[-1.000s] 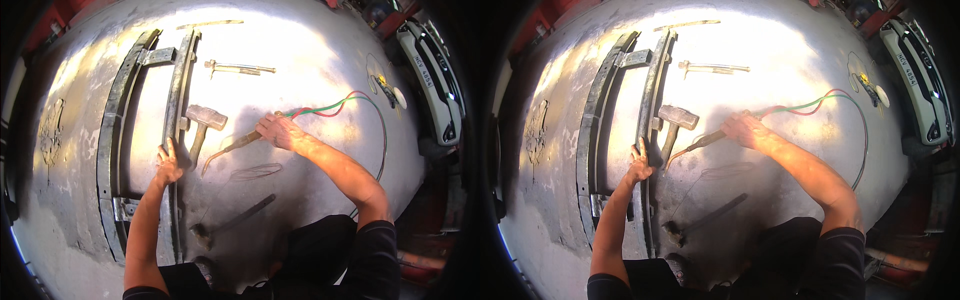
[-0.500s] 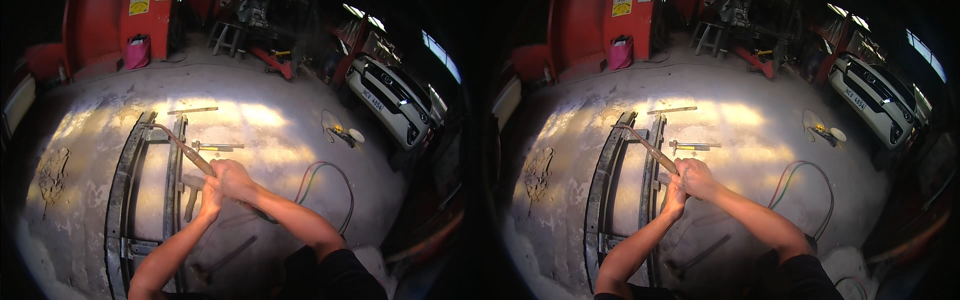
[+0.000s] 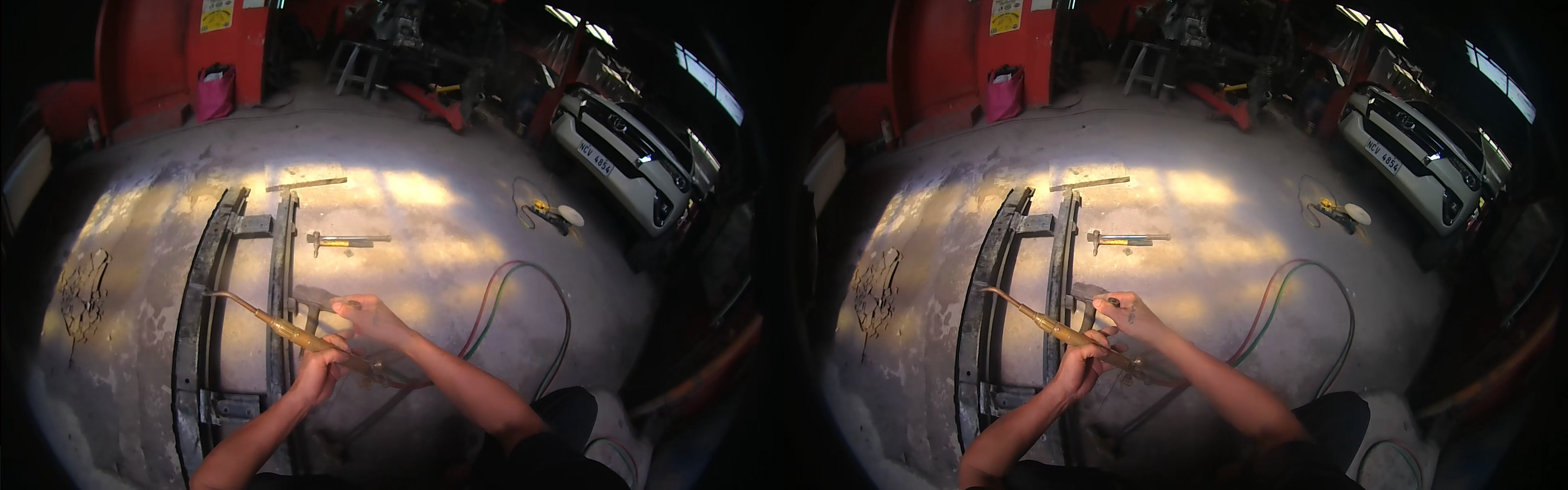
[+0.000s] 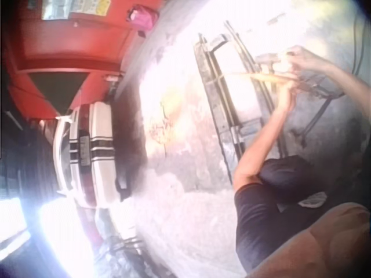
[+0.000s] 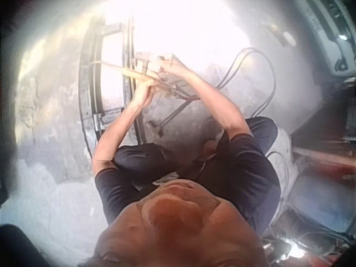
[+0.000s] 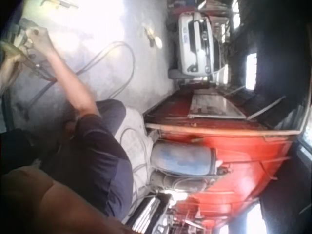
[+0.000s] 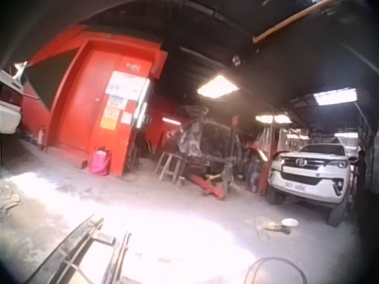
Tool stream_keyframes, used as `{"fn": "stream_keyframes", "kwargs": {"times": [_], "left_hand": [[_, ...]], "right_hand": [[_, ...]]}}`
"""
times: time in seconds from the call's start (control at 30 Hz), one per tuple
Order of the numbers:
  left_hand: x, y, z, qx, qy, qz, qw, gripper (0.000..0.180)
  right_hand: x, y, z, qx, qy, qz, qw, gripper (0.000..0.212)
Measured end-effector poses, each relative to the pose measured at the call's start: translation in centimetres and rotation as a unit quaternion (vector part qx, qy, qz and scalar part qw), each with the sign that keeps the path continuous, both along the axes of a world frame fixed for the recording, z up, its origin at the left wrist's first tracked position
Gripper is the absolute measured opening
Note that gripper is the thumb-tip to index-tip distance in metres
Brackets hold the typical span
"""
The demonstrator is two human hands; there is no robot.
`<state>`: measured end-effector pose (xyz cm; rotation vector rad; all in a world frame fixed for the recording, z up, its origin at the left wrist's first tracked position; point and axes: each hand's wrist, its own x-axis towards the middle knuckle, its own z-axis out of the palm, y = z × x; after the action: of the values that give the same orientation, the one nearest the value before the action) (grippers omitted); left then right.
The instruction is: The person sits on the floor and uses a hammer and chisel to separate and adjust parts of a metal frame. They repeatedly strike the frame, inspect the separation, and reposition the pieces. The person also handles a welding torch at the end.
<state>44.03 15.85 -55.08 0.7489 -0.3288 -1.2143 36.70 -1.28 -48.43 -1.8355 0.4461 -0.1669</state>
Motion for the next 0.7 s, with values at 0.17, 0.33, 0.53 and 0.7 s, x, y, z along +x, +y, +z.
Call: {"fn": "stream_keyframes", "kwargs": {"times": [0.17, 0.33, 0.53, 0.7], "left_hand": [[-0.6, 1.8, -0.9, -0.016, -0.045, -0.064, 0.997, 0.014], [-1.3, 2.3, 1.2, -0.006, 0.002, -0.004, 1.000, 0.024], [0.6, 3.8, 3.5, -0.074, 0.006, -0.027, 0.997, 0.039], [1.7, 3.6, 2.9, -0.042, 0.061, -0.050, 0.996, 0.043]], "right_hand": [[-0.8, 2.6, -1.7, -0.020, 0.003, 0.075, 0.997, 0.059], [-1.4, 4.3, 0.7, 0.061, 0.058, 0.091, 0.992, 0.074], [-8.6, 1.8, -3.5, 0.217, 0.054, 0.148, 0.963, 0.092], [-9.3, 6.5, 1.9, 0.258, 0.132, 0.187, 0.939, 0.091]]}}
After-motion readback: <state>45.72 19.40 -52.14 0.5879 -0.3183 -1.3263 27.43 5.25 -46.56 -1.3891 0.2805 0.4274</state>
